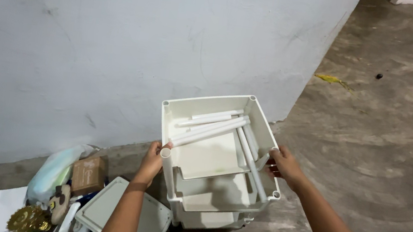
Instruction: The person assembles a white plastic storage cart by inserting support rods into the drawers and stacking them. They attach the top lid and place small storage baskets on top of the finished unit.
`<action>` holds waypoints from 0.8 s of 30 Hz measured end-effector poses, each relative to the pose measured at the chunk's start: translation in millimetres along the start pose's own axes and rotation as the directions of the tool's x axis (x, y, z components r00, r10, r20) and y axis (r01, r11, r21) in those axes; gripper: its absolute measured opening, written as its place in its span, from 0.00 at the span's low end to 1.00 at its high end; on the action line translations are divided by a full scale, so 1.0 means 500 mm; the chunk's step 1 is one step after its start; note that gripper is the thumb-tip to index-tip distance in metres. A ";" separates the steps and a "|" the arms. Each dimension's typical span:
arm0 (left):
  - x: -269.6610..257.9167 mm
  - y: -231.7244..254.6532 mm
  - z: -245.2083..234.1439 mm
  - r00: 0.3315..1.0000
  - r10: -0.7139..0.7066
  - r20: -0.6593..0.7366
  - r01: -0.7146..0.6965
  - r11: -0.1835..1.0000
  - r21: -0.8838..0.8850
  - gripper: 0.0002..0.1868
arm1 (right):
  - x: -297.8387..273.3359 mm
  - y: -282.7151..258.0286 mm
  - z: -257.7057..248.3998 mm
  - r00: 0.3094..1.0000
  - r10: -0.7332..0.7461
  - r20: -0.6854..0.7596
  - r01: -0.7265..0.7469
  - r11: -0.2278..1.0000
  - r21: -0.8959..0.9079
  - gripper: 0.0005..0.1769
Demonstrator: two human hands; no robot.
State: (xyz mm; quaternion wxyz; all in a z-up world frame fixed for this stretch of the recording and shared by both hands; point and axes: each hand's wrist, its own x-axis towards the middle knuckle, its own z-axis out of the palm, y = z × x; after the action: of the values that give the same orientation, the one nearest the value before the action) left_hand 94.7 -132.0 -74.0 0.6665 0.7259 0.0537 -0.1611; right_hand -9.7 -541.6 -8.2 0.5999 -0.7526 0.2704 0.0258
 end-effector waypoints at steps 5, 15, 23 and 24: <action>-0.027 0.006 0.002 0.994 -0.105 0.034 0.107 0.990 -0.088 0.31 | 0.000 0.032 -0.007 0.999 0.030 0.026 -0.031 0.999 0.041 0.27; -0.016 -0.011 -0.001 0.999 -0.021 -0.033 0.017 0.993 -0.118 0.28 | -0.012 0.013 -0.003 1.000 0.030 0.004 -0.029 0.990 -0.136 0.32; 0.006 -0.028 -0.002 0.998 0.025 -0.056 -0.028 0.999 -0.037 0.34 | -0.032 -0.017 0.002 0.989 -0.036 -0.142 -0.008 0.955 -0.298 0.44; 0.009 -0.029 -0.002 0.997 0.023 -0.067 -0.026 0.999 -0.044 0.35 | -0.031 -0.011 0.000 0.981 -0.090 -0.172 0.031 0.946 -0.321 0.46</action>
State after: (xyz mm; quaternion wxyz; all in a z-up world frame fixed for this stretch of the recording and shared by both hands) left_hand 94.7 -130.3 -89.3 0.6824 0.7163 0.0703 -0.1275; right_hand -20.4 -535.3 2.4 0.4439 -0.8463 0.2940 -0.0194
